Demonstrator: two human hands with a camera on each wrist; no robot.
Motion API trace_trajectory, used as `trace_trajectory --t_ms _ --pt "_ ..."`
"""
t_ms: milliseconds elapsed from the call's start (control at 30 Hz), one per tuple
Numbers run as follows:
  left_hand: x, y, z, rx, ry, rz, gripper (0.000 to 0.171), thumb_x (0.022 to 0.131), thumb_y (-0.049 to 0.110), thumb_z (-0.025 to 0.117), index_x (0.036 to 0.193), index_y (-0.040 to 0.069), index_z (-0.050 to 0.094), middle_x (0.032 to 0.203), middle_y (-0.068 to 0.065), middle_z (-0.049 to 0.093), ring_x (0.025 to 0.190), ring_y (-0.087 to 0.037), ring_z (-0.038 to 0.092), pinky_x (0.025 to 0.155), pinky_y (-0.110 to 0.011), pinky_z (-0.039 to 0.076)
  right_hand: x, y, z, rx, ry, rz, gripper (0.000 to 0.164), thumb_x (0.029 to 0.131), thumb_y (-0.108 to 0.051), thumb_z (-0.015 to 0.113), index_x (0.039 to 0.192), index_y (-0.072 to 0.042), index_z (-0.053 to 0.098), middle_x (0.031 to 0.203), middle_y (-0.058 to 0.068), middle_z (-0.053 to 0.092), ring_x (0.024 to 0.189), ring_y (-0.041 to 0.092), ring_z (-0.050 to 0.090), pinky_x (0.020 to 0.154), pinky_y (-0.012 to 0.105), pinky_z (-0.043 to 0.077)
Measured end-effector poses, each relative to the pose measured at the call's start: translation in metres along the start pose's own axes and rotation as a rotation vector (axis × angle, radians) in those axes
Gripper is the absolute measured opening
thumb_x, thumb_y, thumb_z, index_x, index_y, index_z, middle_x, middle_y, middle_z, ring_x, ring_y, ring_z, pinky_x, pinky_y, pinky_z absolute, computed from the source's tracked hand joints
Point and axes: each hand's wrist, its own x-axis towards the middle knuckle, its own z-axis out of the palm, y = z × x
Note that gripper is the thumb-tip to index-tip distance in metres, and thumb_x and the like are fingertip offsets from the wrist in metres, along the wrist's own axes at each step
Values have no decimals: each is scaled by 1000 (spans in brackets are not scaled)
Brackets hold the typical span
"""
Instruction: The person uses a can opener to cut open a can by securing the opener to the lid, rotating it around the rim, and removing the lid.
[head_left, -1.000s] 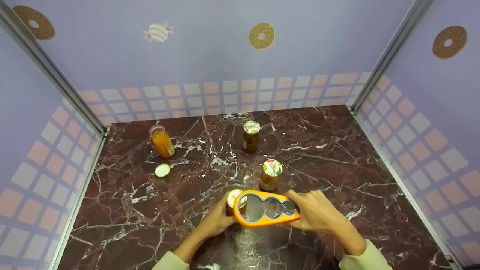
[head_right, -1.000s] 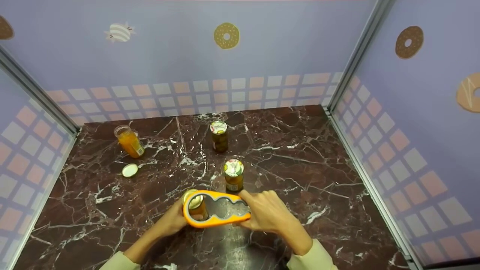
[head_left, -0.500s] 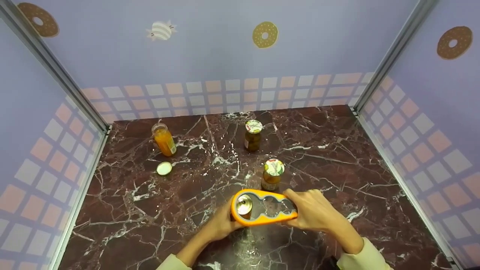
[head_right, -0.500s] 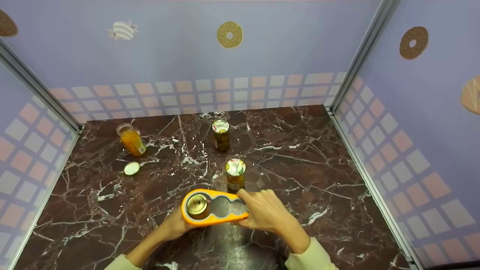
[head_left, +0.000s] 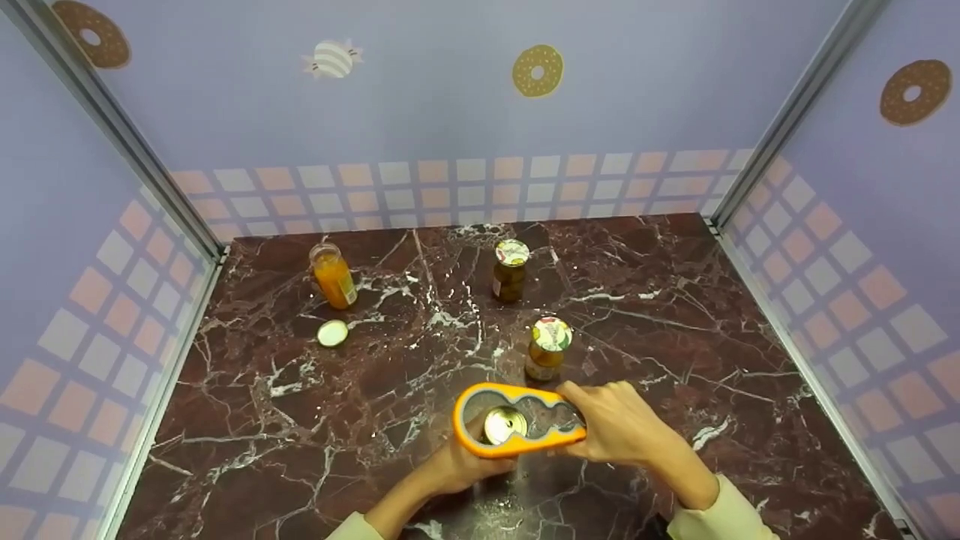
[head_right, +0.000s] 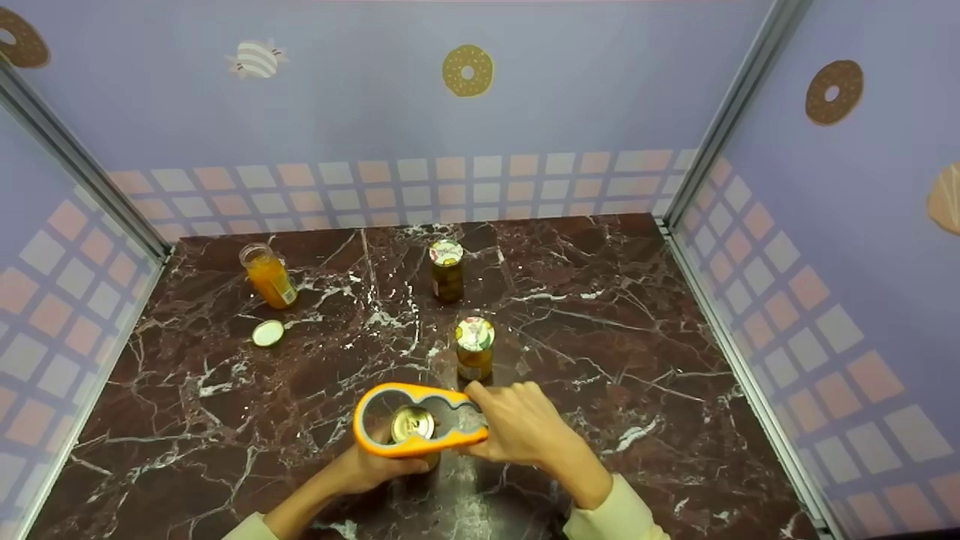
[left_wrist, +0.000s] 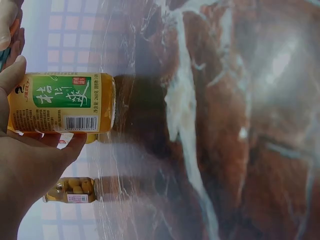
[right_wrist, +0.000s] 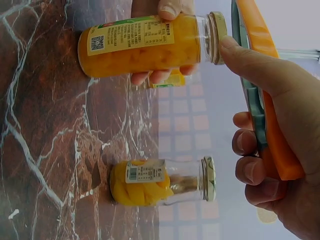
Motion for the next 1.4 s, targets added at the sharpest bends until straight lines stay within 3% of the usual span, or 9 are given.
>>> trace_trajectory --t_ms 300,567,667,800,1033,1267,1400 --pt "1 -3 1 93 -15 141 73 78 16 76 133 -6 35 124 -12 53 113 -18 51 99 -29 39 6 -9 4 28 -12 -37 68 59 -71 70 104 -22 54 63 -16 49 46 6 34 39 23 25" --pt "5 -5 1 94 -34 214 70 77 13 76 133 -2 37 126 -6 52 115 -18 50 101 -29 37 10 -11 6 24 -23 -37 69 58 -73 69 102 -23 51 62 -17 46 45 6 33 39 24 24" --pt "6 -5 1 23 -64 194 68 78 10 75 134 0 38 128 -5 51 118 -18 48 102 -28 35 11 -12 6 29 -37 -36 67 58 -72 69 101 -24 51 61 -17 45 44 7 33 38 24 23" --pt "6 -5 1 6 -76 173 66 79 10 74 134 0 39 129 -5 51 119 -18 48 102 -29 35 13 -13 7 31 -57 -33 68 59 -73 68 104 -24 53 61 -17 47 44 7 33 39 23 24" --pt "6 -6 0 29 -88 137 65 82 13 72 136 2 39 130 -4 50 119 -18 48 102 -29 36 15 -14 8 24 -66 -34 68 59 -73 68 104 -24 53 60 -17 44 44 7 30 38 23 21" --pt "5 -7 1 88 -91 54 63 82 18 72 136 5 41 129 -2 52 118 -14 47 101 -30 37 16 -17 8 -25 -83 -45 67 61 -76 63 97 -21 50 56 -16 37 43 8 29 37 25 21" --pt "5 -7 1 104 -80 62 62 82 18 72 135 4 43 129 -2 52 118 -14 47 101 -31 36 16 -20 8 -44 -90 -30 65 60 -72 68 94 -20 48 54 -15 33 42 9 28 36 26 21"
